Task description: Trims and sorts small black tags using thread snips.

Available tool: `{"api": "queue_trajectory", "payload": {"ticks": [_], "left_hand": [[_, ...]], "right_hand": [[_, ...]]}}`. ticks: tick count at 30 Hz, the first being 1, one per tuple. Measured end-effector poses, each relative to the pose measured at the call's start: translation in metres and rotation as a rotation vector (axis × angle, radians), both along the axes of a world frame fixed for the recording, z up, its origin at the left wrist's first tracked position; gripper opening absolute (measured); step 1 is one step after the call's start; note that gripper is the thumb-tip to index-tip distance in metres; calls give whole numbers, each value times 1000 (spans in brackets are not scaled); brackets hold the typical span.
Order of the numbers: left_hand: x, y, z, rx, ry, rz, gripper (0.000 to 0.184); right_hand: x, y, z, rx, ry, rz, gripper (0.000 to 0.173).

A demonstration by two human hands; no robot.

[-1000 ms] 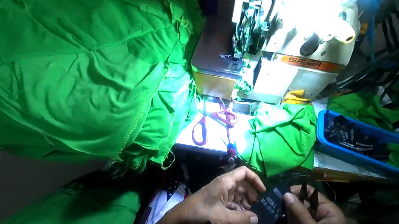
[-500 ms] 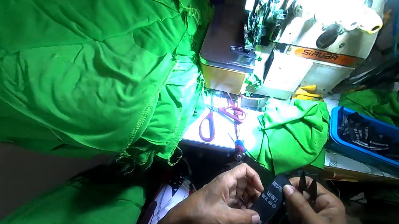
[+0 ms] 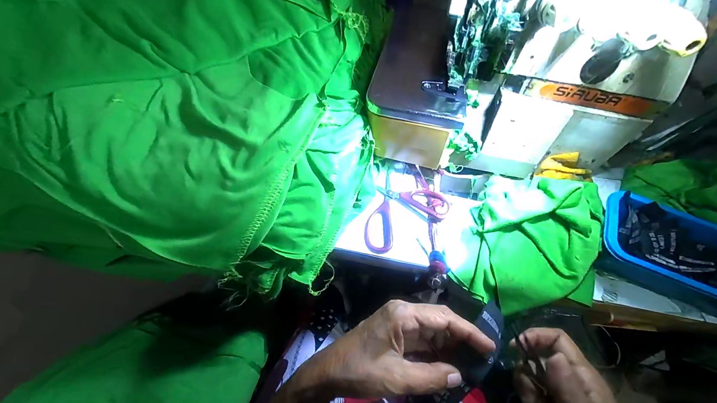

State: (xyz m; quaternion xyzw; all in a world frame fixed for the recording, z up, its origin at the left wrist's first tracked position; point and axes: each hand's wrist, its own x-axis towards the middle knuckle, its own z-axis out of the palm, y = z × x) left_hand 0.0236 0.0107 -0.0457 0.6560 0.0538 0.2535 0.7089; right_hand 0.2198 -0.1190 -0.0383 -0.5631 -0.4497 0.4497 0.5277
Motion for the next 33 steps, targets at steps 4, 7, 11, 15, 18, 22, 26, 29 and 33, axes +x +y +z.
{"api": "queue_trajectory", "payload": {"ticks": [4, 7, 11, 15, 18, 22, 26, 29, 33], "left_hand": [[-2, 6, -1, -10, -18, -15, 41], [0, 6, -1, -8, -3, -17, 42], [1, 6, -2, 14, 17, -12, 42], [-2, 8, -2, 34, 32, 47, 43], [-4, 9, -2, 40, 70, 67, 43], [0, 5, -3, 86, 102, 45, 41], [4, -2, 0, 106, 122, 11, 40], [5, -5, -2, 112, 101, 8, 38], [3, -5, -2, 106, 105, 0, 39]], "right_hand": [[-3, -12, -3, -118, 11, 93, 24], [-10, -13, -5, -106, 67, 125, 7], [-13, -8, -6, -94, 105, 130, 5], [-16, -6, -6, -109, 98, 92, 6], [-15, -6, -8, -110, 105, 86, 6], [-16, -4, -9, -107, 102, 113, 3], [-19, 1, -8, -120, 104, 121, 6], [-22, 2, -5, -123, 120, 116, 17], [-23, 2, -9, -124, 235, 74, 17]]}}
